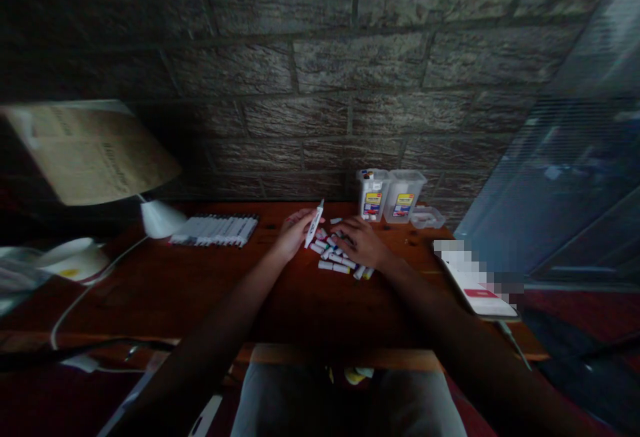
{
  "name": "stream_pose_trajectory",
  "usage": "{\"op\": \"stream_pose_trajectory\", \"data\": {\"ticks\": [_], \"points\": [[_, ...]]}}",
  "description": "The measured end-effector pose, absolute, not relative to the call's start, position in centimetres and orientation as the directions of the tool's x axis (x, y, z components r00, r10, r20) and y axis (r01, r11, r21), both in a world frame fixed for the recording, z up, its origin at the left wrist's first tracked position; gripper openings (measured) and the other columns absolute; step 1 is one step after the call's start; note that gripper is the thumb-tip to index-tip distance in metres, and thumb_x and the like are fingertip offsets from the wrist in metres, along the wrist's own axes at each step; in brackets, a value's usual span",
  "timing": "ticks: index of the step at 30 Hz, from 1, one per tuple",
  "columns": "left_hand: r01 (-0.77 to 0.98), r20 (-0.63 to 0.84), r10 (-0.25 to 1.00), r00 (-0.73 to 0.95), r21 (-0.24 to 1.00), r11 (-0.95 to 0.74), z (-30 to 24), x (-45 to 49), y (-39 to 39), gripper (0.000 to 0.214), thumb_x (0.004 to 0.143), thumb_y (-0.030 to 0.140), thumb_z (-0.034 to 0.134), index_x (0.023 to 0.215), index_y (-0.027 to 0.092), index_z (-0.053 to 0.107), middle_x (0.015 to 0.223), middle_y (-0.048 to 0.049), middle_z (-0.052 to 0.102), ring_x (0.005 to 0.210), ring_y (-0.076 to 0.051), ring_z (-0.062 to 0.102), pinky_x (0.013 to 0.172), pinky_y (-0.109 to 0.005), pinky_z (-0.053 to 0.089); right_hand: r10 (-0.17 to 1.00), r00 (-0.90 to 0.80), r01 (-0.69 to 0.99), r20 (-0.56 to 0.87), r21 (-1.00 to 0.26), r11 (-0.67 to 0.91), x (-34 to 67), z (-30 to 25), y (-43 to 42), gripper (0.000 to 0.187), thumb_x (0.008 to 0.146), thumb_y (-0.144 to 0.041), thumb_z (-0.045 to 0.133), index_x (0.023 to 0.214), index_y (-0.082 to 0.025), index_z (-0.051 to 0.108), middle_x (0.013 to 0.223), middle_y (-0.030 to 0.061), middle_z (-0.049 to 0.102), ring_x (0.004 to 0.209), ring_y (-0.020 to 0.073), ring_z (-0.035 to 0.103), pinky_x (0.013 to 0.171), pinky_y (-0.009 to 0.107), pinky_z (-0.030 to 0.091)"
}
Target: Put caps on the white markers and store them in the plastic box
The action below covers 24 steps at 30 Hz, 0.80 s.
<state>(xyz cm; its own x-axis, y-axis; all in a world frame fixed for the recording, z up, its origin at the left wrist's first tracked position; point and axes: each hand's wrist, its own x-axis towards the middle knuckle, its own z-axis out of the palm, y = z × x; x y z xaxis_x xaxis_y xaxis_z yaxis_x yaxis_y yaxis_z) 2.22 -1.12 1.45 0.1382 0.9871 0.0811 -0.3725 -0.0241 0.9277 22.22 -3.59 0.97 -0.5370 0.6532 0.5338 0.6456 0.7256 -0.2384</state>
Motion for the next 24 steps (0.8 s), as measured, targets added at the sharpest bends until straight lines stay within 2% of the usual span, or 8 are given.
{"op": "stream_pose_trajectory", "data": {"ticks": [3, 6, 10, 14, 19, 24], "points": [[-0.380, 0.097, 0.994, 0.054, 0.923, -0.069, 1.5, 2.0, -0.8, 0.036, 0.064, 0.038, 0.080, 0.088, 0.014, 0.067, 0.076, -0.0042, 0.073, 0.054, -0.010, 0.063, 0.048, -0.019, 0.047, 0.688, -0.550, 0.706, 0.474, -0.176, 0.686, 20.5, 0.6, -3.4, 0.036, 0.099, -0.036, 0.039, 0.122, -0.021, 0.063, 0.122, 0.0110, 0.065, 0.120, 0.0258, 0.049, 0.100, 0.043, 0.035], [-0.361, 0.127, 0.992, -0.017, 0.924, -0.124, 1.4, 1.7, -0.5, 0.038, 0.064, 0.039, 0.080, 0.090, 0.014, 0.067, 0.076, -0.0037, 0.073, 0.053, -0.010, 0.063, 0.047, -0.019, 0.046, 0.730, -0.551, 0.747, 0.404, -0.151, 0.647, 19.6, 0.2, -3.1, 0.043, 0.101, -0.040, 0.032, 0.128, -0.023, 0.060, 0.126, 0.0107, 0.064, 0.127, 0.0287, 0.044, 0.100, 0.046, 0.034], [-0.288, 0.144, 0.989, -0.018, 0.947, -0.143, 1.0, 1.6, -0.4, 0.045, 0.066, 0.044, 0.079, 0.098, 0.015, 0.066, 0.078, -0.0040, 0.074, 0.045, -0.009, 0.058, 0.044, -0.020, 0.045, 0.724, -0.560, 0.740, 0.403, -0.150, 0.656, 20.0, 0.1, -3.1, 0.041, 0.100, -0.039, 0.035, 0.121, -0.021, 0.065, 0.121, 0.0106, 0.067, 0.123, 0.0277, 0.048, 0.100, 0.045, 0.035], [-0.254, 0.155, 0.988, 0.012, 0.956, -0.147, 0.7, 2.0, -0.6, 0.054, 0.065, 0.047, 0.079, 0.106, 0.017, 0.062, 0.081, -0.0043, 0.074, 0.054, -0.013, 0.064, 0.048, -0.023, 0.048, 0.704, -0.556, 0.715, 0.441, -0.179, 0.676, 20.6, 0.3, -3.7, 0.037, 0.100, -0.037, 0.039, 0.115, -0.020, 0.068, 0.114, 0.0097, 0.069, 0.116, 0.0252, 0.053, 0.100, 0.043, 0.036], [-0.226, 0.151, 0.987, -0.047, 0.961, -0.158, 0.5, 2.1, -0.5, 0.055, 0.060, 0.048, 0.081, 0.100, 0.016, 0.062, 0.079, -0.0049, 0.073, 0.067, -0.018, 0.069, 0.058, -0.027, 0.052, 0.684, -0.576, 0.698, 0.447, -0.167, 0.696, 20.2, 0.1, -4.2, 0.039, 0.100, -0.041, 0.038, 0.123, -0.022, 0.063, 0.120, 0.0104, 0.067, 0.119, 0.0250, 0.052, 0.100, 0.043, 0.037], [-0.190, 0.145, 0.986, -0.079, 0.969, -0.158, 0.4, 1.8, -0.2, 0.049, 0.059, 0.047, 0.081, 0.092, 0.015, 0.064, 0.075, -0.0051, 0.073, 0.072, -0.019, 0.070, 0.066, -0.029, 0.052, 0.680, -0.600, 0.686, 0.422, -0.166, 0.708, 20.2, 0.2, -4.4, 0.041, 0.101, -0.041, 0.034, 0.113, -0.020, 0.068, 0.112, 0.0088, 0.070, 0.115, 0.0234, 0.055, 0.100, 0.040, 0.037]]}}
